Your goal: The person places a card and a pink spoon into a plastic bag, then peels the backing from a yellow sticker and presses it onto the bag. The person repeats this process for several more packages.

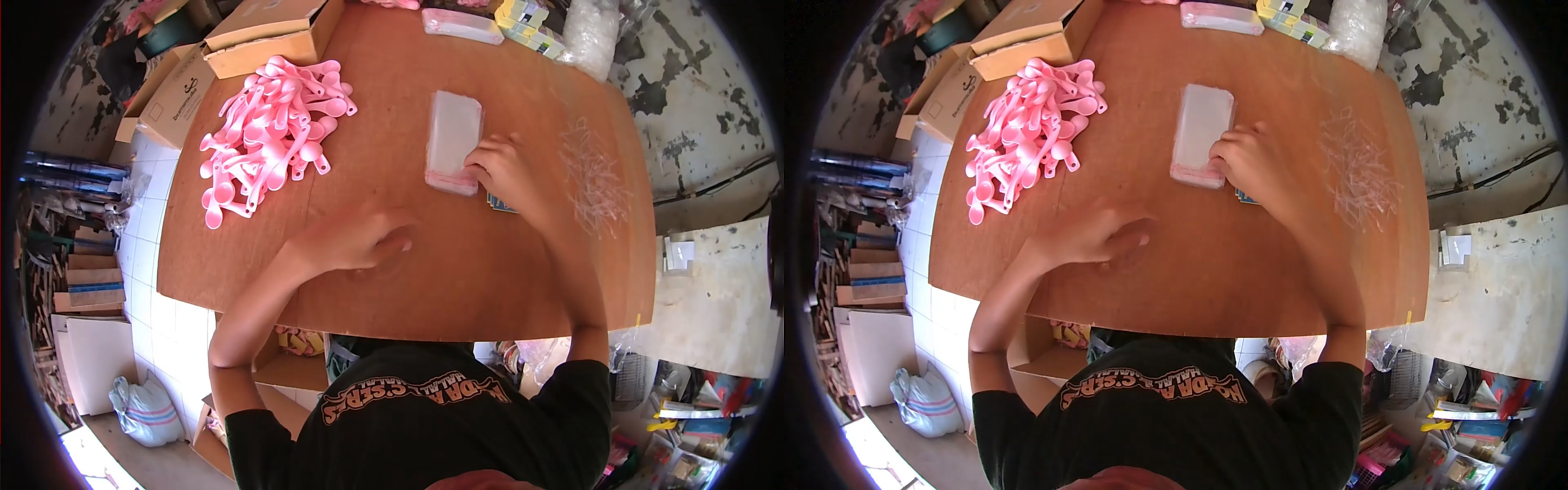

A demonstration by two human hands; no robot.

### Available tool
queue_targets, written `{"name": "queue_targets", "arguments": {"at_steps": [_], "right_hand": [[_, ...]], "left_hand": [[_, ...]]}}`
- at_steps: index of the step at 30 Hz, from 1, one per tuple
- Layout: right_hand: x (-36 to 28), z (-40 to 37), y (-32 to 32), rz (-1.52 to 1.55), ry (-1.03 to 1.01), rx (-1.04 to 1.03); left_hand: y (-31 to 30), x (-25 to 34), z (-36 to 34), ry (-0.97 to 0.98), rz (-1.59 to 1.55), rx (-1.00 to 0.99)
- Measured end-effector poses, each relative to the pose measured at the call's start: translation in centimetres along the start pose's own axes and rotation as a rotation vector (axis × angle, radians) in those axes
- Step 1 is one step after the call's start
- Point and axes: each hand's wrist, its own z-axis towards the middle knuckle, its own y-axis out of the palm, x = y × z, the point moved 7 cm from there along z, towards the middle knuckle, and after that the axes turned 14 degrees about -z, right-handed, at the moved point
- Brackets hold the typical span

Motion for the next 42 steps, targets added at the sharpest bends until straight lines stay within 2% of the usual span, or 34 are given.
{"name": "queue_targets", "arguments": {"at_steps": [1,3,5,7,11,14,17,20,25,28,30,33,34,36,38,40,42], "right_hand": [[-0.1,0.0,0.1,-0.008,0.000,0.010],[-0.1,0.3,0.4,0.009,0.002,0.022],[0.1,0.4,1.3,0.021,0.008,0.035],[0.0,0.5,2.6,0.243,0.010,-0.021],[-1.2,-0.1,1.9,0.240,-0.031,-0.064],[-3.0,-1.1,0.9,0.082,-0.039,-0.058],[-3.5,-1.6,1.0,0.018,-0.019,0.034],[-3.3,-1.7,0.7,0.086,0.008,0.097],[-1.8,-1.5,0.4,0.288,0.185,0.209],[-1.3,-0.9,0.6,0.413,0.274,0.155],[-1.2,-0.6,0.6,0.471,0.296,0.138],[-1.1,-0.1,0.8,0.533,0.305,0.097],[-1.1,0.0,0.9,0.539,0.295,0.074],[-1.0,0.0,1.3,0.576,0.246,0.070],[-0.9,-0.2,1.4,0.611,0.202,0.065],[-0.6,-0.7,0.0,0.468,0.240,0.162],[-0.5,-0.8,-0.5,0.443,0.208,0.185]], "left_hand": [[-0.2,0.0,0.5,-0.001,0.003,0.002],[-0.6,-0.7,1.8,-0.130,0.022,-0.010],[-0.5,-2.0,3.0,-0.054,0.053,0.017],[-0.4,-2.1,3.6,0.025,0.082,0.046],[0.1,-2.9,3.9,0.013,0.120,0.038],[0.2,-3.6,3.8,0.025,0.097,0.051],[0.1,-3.9,3.8,0.048,0.086,0.082],[-0.2,-3.7,4.0,0.044,0.081,0.077],[-0.5,-3.2,4.3,0.029,0.066,0.098],[-0.8,-3.3,4.8,-0.005,0.023,0.149],[-1.7,-4.1,5.3,-0.092,0.018,0.283],[-2.2,-4.4,6.5,-0.096,-0.015,0.359],[-2.1,-5.1,6.8,-0.095,-0.014,0.362],[-2.0,-5.5,7.4,0.036,-0.006,0.392],[-1.8,-6.4,7.6,0.031,-0.020,0.387],[-1.6,-6.0,7.7,0.022,-0.037,0.378],[-2.9,-5.3,6.8,-0.004,-0.003,0.668]]}}
